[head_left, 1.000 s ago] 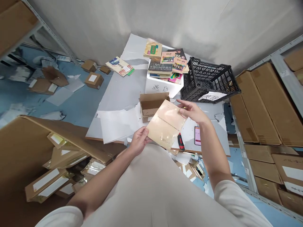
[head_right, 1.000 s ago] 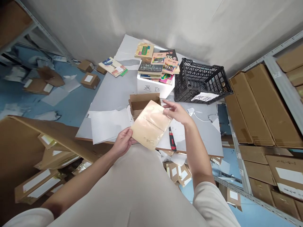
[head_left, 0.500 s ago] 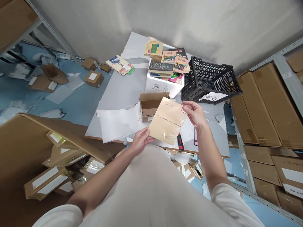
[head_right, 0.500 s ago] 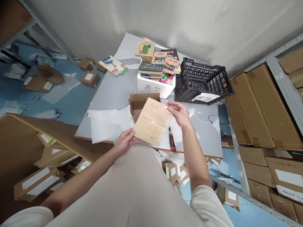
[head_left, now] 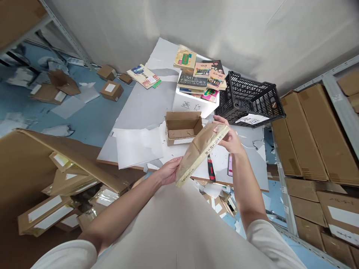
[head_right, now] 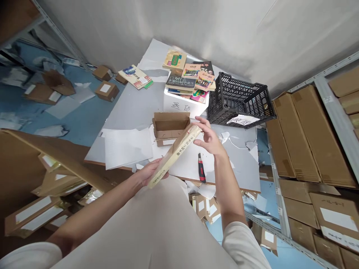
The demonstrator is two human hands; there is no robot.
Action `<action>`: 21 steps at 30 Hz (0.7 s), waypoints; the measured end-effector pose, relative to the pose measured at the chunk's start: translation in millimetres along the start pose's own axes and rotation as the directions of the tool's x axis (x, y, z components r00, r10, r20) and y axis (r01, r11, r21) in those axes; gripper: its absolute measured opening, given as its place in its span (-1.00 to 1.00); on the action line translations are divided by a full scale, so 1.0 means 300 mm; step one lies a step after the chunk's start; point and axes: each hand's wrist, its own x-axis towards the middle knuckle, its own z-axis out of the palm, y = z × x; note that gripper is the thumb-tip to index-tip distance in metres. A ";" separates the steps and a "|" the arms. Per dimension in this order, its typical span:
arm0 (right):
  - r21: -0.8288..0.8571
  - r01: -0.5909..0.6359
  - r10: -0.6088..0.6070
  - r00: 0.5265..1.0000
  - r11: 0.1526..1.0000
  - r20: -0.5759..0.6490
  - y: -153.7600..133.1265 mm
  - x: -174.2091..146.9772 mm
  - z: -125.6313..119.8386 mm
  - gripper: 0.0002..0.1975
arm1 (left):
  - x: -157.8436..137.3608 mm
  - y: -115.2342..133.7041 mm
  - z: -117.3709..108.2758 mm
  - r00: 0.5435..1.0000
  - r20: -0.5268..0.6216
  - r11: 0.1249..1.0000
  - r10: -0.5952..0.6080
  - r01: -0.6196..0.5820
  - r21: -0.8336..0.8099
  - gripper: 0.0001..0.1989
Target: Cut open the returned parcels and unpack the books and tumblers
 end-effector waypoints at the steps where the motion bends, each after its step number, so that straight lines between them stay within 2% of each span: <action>1: 0.018 -0.022 0.021 1.000 1.000 0.010 0.008 0.008 0.008 -0.28 | 0.005 0.000 0.001 0.999 0.004 0.999 -0.032 0.032 0.003 -0.76; 3: 0.083 -0.095 0.089 0.994 0.992 0.064 0.028 0.017 0.023 -0.32 | 0.012 -0.001 0.001 0.995 0.022 0.995 -0.092 0.092 0.028 -0.74; 6: 0.118 -0.145 0.133 0.986 0.982 0.102 0.051 0.019 0.027 -0.55 | 0.009 0.006 -0.003 0.996 0.040 0.991 -0.083 0.078 0.106 -0.73; 8: 0.120 -0.129 0.119 0.989 0.984 0.093 0.054 0.017 0.015 -0.62 | -0.005 0.021 -0.010 0.999 0.051 0.987 -0.015 0.006 0.160 -0.62; 10: 0.132 -0.124 0.112 0.989 0.983 0.092 0.051 0.015 -0.001 -0.62 | -0.025 0.039 -0.022 0.993 0.083 0.979 0.087 -0.100 0.176 -0.41; 13: 0.111 -0.161 0.149 0.984 0.981 0.102 0.048 0.017 -0.017 -0.64 | -0.048 0.059 -0.045 0.947 0.143 0.923 0.286 -0.313 0.226 -0.17; 15: 0.084 -0.206 0.199 0.976 0.975 0.084 0.055 0.022 -0.019 -0.65 | -0.049 0.061 -0.057 0.915 0.112 0.834 0.388 -0.400 0.379 -0.19; 18: 0.090 -0.260 0.260 0.966 0.961 0.006 0.072 0.030 -0.013 -0.62 | -0.035 0.055 -0.058 0.879 0.018 0.703 0.476 -0.393 0.593 -0.34; 21: 0.126 -0.258 0.265 0.963 0.958 -0.048 0.090 0.042 -0.013 -0.61 | -0.017 0.056 -0.045 0.866 0.022 0.670 0.499 -0.402 0.624 -0.45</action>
